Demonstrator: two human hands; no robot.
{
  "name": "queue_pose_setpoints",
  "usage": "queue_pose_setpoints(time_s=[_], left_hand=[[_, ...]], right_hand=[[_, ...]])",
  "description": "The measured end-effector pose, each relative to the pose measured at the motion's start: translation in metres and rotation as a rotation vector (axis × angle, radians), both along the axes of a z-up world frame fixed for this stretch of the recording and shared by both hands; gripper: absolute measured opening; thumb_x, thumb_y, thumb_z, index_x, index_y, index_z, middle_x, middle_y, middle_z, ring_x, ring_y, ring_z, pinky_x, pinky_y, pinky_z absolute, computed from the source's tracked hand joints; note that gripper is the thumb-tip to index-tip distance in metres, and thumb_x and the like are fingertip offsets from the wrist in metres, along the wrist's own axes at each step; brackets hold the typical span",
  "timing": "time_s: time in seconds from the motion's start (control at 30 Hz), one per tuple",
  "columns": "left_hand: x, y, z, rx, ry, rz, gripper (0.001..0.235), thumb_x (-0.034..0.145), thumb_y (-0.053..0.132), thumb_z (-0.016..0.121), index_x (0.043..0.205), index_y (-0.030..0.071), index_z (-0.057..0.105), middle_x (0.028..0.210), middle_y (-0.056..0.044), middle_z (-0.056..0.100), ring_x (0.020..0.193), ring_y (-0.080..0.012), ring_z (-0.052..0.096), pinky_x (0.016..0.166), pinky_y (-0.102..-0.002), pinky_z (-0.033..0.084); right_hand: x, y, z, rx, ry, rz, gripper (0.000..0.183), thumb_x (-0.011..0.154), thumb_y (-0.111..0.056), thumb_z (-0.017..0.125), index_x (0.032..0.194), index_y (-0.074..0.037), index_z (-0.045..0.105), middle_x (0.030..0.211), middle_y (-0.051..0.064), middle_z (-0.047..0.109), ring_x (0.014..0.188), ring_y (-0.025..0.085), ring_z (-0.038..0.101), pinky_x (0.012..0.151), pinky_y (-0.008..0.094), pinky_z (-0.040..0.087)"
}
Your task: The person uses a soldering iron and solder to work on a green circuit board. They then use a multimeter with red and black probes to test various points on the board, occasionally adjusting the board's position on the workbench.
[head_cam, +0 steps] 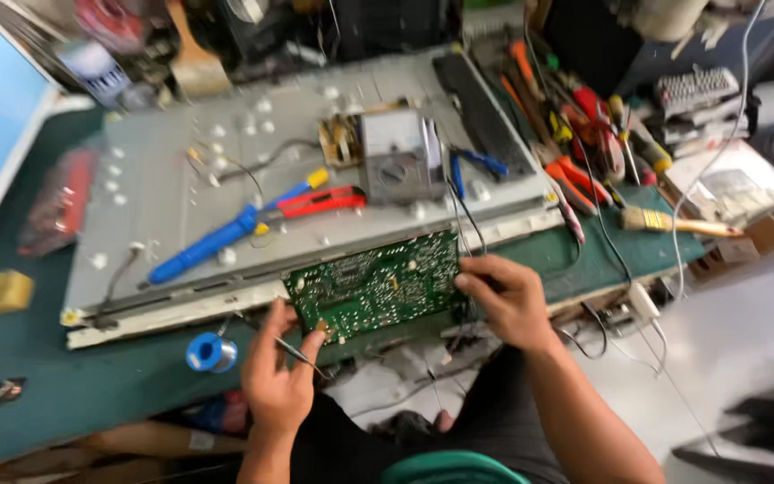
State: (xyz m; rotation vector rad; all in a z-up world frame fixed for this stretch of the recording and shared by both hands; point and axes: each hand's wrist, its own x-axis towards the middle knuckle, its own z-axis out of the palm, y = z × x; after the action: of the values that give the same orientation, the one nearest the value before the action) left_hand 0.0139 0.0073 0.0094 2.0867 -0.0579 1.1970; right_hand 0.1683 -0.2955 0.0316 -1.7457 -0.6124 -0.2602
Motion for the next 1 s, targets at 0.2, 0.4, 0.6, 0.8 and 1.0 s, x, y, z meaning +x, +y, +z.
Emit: queue_pose_setpoints(time_s=[0.2, 0.4, 0.6, 0.8, 1.0], left_hand=[[0.056, 0.027, 0.04, -0.805, -0.111, -0.425, 0.083, 0.09, 0.003, 0.085, 0.164, 0.004, 0.047, 0.135, -0.007, 0.062, 0.123, -0.0151, 0.063, 0.085, -0.028, 0.06], [0.151, 0.045, 0.099, -0.868, -0.354, -0.563, 0.059, 0.099, 0.01, 0.078, 0.154, 0.007, 0.057, 0.124, -0.009, 0.067, 0.111, -0.0141, 0.061, 0.103, -0.029, 0.053], [0.187, 0.056, 0.097, -0.977, -0.322, -0.317, 0.06, 0.094, 0.018, 0.078, 0.151, 0.004, 0.061, 0.128, -0.012, 0.071, 0.119, -0.0228, 0.069, 0.097, -0.039, 0.061], [0.158, 0.048, 0.074, -1.028, -0.314, -0.101, 0.055, 0.088, 0.019, 0.078, 0.14, 0.003, 0.066, 0.118, -0.014, 0.074, 0.109, -0.0229, 0.072, 0.095, -0.035, 0.06], [0.146, 0.055, 0.066, -0.709, -0.17, -0.158, 0.04, 0.108, 0.013, 0.053, 0.148, 0.01, 0.056, 0.131, -0.019, 0.068, 0.118, -0.0314, 0.07, 0.094, -0.046, 0.065]], right_hand=[[0.058, 0.029, 0.028, 0.08, 0.062, -0.014, 0.023, 0.095, -0.025, 0.081, 0.106, -0.005, 0.084, 0.082, -0.009, 0.063, 0.079, 0.006, 0.054, 0.071, 0.028, 0.046], [0.133, 0.083, 0.077, 0.576, 0.168, 0.187, 0.02, 0.095, -0.012, 0.082, 0.113, -0.004, 0.08, 0.084, 0.002, 0.073, 0.062, 0.007, 0.053, 0.054, 0.023, 0.043], [0.167, 0.099, 0.041, 0.339, -0.015, 0.071, 0.02, 0.095, -0.028, 0.08, 0.097, -0.01, 0.073, 0.077, -0.004, 0.056, 0.073, 0.009, 0.049, 0.066, 0.033, 0.045], [0.159, 0.089, 0.016, 0.376, 0.18, 0.218, 0.016, 0.09, -0.014, 0.084, 0.1, -0.006, 0.073, 0.077, -0.002, 0.061, 0.067, 0.008, 0.053, 0.057, 0.028, 0.043], [0.157, 0.093, 0.022, 0.579, 0.249, 0.361, 0.018, 0.092, 0.0, 0.078, 0.11, -0.001, 0.075, 0.073, 0.004, 0.062, 0.062, 0.011, 0.052, 0.054, 0.027, 0.04]])
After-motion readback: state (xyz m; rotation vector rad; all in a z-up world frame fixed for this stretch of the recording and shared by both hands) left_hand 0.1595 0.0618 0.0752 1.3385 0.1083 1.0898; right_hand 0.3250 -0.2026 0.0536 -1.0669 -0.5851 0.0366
